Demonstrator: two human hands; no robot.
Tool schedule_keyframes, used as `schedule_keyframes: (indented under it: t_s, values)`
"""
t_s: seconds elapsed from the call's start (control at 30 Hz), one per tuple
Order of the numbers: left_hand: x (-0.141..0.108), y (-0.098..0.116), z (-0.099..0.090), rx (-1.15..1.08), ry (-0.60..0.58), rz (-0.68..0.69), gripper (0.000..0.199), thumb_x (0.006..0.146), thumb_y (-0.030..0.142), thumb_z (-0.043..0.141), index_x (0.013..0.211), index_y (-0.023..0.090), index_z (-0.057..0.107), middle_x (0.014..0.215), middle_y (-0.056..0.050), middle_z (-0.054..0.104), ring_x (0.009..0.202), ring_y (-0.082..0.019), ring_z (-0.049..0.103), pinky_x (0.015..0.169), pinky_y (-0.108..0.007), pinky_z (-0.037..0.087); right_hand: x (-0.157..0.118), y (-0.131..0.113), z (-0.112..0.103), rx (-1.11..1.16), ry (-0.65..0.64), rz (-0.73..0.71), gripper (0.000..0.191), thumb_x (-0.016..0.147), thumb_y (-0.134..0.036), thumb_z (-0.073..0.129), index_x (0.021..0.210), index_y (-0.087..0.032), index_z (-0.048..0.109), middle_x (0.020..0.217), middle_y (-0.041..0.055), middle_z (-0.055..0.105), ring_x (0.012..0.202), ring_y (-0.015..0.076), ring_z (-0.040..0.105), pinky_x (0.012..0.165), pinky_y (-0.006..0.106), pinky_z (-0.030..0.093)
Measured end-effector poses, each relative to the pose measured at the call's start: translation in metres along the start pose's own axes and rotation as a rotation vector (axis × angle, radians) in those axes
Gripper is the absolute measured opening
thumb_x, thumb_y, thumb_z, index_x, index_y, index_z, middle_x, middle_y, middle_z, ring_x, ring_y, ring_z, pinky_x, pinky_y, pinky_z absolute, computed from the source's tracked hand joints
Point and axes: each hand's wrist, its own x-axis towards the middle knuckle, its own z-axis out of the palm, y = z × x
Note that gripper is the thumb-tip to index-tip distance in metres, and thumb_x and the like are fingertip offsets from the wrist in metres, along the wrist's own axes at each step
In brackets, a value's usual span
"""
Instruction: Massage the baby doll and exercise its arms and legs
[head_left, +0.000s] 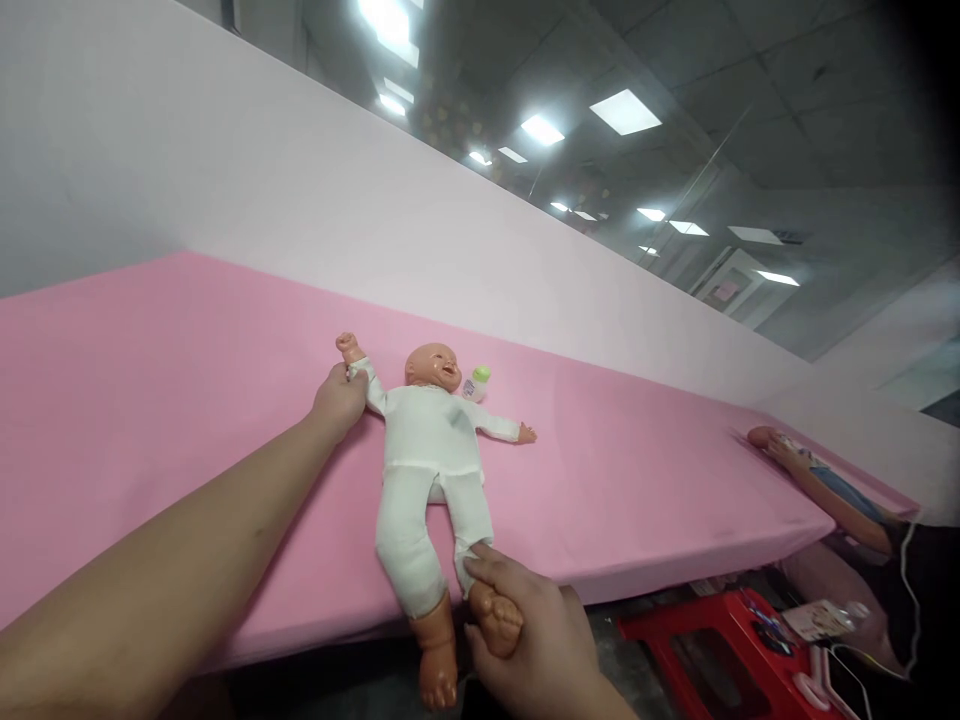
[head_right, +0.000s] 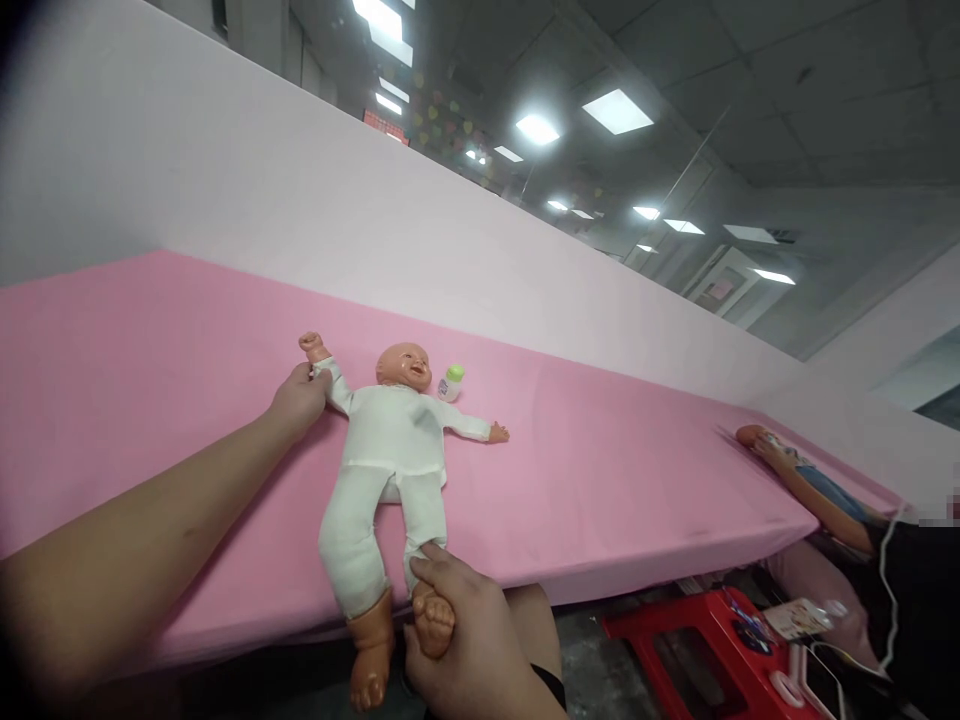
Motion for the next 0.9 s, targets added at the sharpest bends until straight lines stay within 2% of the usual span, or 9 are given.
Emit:
schedule_keyframes:
  t_s: [0.1,0.23,0.37,0.5,0.57,0.67,0.9]
  values:
    - [-0.003,0.002,-0.003,0.101,-0.012,0.083,0.036,0.098,0.049,0.043,0.119,0.023,0.057,0.107,-0.012,0.071,0.093,-0.032,0.068,0.074,-0.04,0.051,-0.003,0.007,-0.002,0.109,0.098,-0.043,0.06,0.072,-0.013,0.069,0.131,-0.023,0.067,0.137,0.0094,0.068,0.122,0.0307,0.069,0.105,0.044,0.059]
    - [-0.013,0.01,-0.004,0.198,-0.017,0.313,0.047,0.102,0.052,0.036,0.135,0.024,0.055,0.118,-0.01,0.071,0.105,-0.032,0.067,0.084,-0.04,0.05,0.002,0.015,-0.008,0.178,0.173,-0.033,0.057,0.081,-0.017,0.068,0.138,-0.023,0.061,0.147,0.0116,0.06,0.133,0.0324,0.061,0.112,0.051,0.053]
    - [-0.027,0.017,0.0,0.34,-0.129,0.582,0.051,0.102,0.054,0.037,0.144,0.03,0.054,0.127,-0.009,0.068,0.114,-0.031,0.063,0.095,-0.04,0.048,0.031,0.012,-0.015,0.164,0.194,-0.016,0.056,0.082,-0.02,0.07,0.137,-0.024,0.063,0.149,0.0109,0.058,0.135,0.0328,0.059,0.115,0.05,0.05]
    - [-0.036,0.017,0.009,0.554,-0.263,0.736,0.051,0.101,0.05,0.041,0.147,0.035,0.055,0.131,-0.011,0.063,0.123,-0.034,0.056,0.105,-0.046,0.043,0.071,0.011,-0.014,0.18,0.235,-0.036,0.048,0.081,-0.021,0.07,0.129,-0.021,0.068,0.146,0.0127,0.061,0.135,0.0332,0.059,0.115,0.05,0.05]
    - [-0.038,0.016,0.012,0.635,-0.294,0.775,0.051,0.101,0.047,0.041,0.148,0.036,0.056,0.129,-0.012,0.061,0.123,-0.036,0.054,0.107,-0.049,0.041,0.088,0.014,-0.009,0.17,0.238,-0.028,0.047,0.08,-0.022,0.071,0.127,-0.021,0.069,0.144,0.0127,0.062,0.134,0.0333,0.059,0.113,0.051,0.051]
    - [-0.037,0.015,0.013,0.679,-0.302,0.792,0.052,0.1,0.045,0.043,0.148,0.034,0.055,0.125,-0.013,0.06,0.119,-0.036,0.054,0.107,-0.05,0.041,0.104,0.017,0.001,0.145,0.178,-0.018,0.049,0.079,-0.021,0.07,0.128,-0.022,0.068,0.146,0.0107,0.061,0.135,0.0319,0.059,0.113,0.049,0.051]
    - [-0.036,0.019,0.013,0.675,-0.304,0.742,0.05,0.099,0.045,0.045,0.147,0.035,0.056,0.126,-0.012,0.059,0.117,-0.034,0.055,0.105,-0.049,0.043,0.12,0.015,0.032,0.092,0.036,0.027,0.054,0.075,-0.014,0.065,0.128,-0.022,0.069,0.15,0.0091,0.057,0.137,0.0315,0.057,0.112,0.047,0.052]
